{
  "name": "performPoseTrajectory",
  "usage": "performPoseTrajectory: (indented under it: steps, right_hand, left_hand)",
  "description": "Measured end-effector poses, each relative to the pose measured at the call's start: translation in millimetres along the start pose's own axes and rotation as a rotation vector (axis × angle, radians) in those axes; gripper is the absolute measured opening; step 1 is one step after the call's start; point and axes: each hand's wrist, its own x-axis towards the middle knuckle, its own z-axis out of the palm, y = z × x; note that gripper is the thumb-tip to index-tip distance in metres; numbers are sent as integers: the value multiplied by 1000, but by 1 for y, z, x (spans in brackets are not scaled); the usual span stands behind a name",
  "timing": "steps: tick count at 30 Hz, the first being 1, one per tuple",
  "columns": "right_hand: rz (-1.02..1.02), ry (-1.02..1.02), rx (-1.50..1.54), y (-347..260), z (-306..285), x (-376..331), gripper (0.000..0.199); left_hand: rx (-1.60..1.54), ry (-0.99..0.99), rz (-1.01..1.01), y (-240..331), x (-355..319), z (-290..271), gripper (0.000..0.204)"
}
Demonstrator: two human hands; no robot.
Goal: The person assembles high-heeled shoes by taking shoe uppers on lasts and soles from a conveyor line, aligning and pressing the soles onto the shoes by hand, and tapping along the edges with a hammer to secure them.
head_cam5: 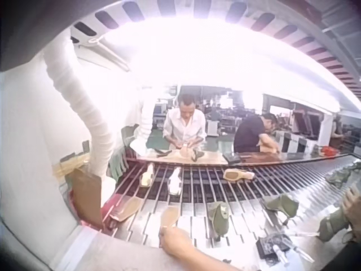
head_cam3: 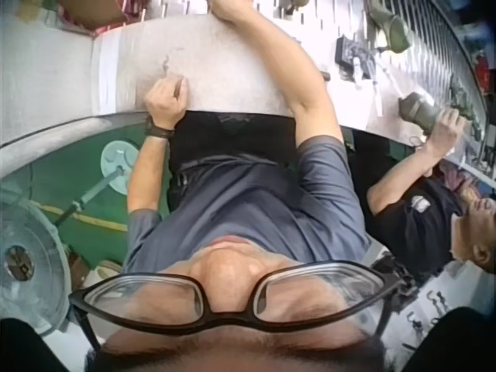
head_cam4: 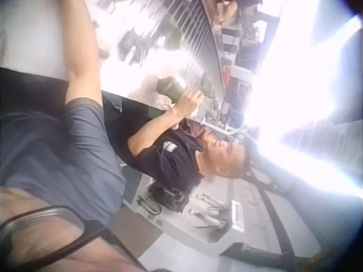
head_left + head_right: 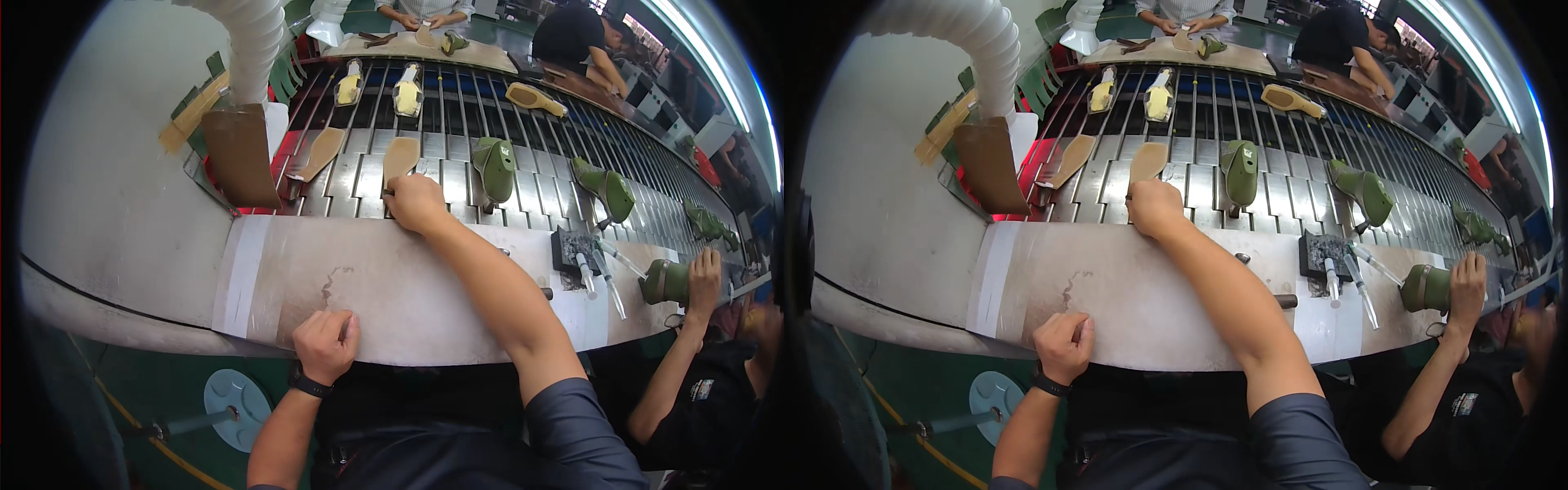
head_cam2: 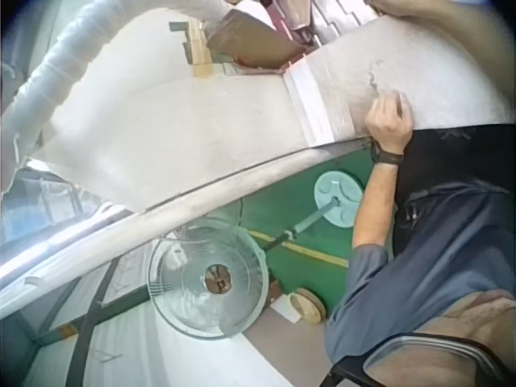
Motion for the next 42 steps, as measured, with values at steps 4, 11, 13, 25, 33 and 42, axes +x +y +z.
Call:
performPoseTrajectory:
  steps: [4,11,13,25,33,42]
  right_hand:
    - [59,168,222,14,-27,-21,24]
    - [59,285,643,47,-32,-85,23]
    - [42,301,654,46,-27,-82,21]
    - [99,304,742,51,-25,-76,14]
    - [67,270,736,54,-26,-69,12]
    - [120,379,888,56,-7,-66,29]
  left_hand:
    - [22,-63,-32,0,1,-9,8]
    - [-482,-390,-502,3,86,15,20]
    - [-363,-301,-311,-18,141,49,24]
    - [168,-224,-493,-147,423,329,119]
    - [183,-126,-629,-154,442,363,123]
    - [-304,-109,-441,-91,286,144,110]
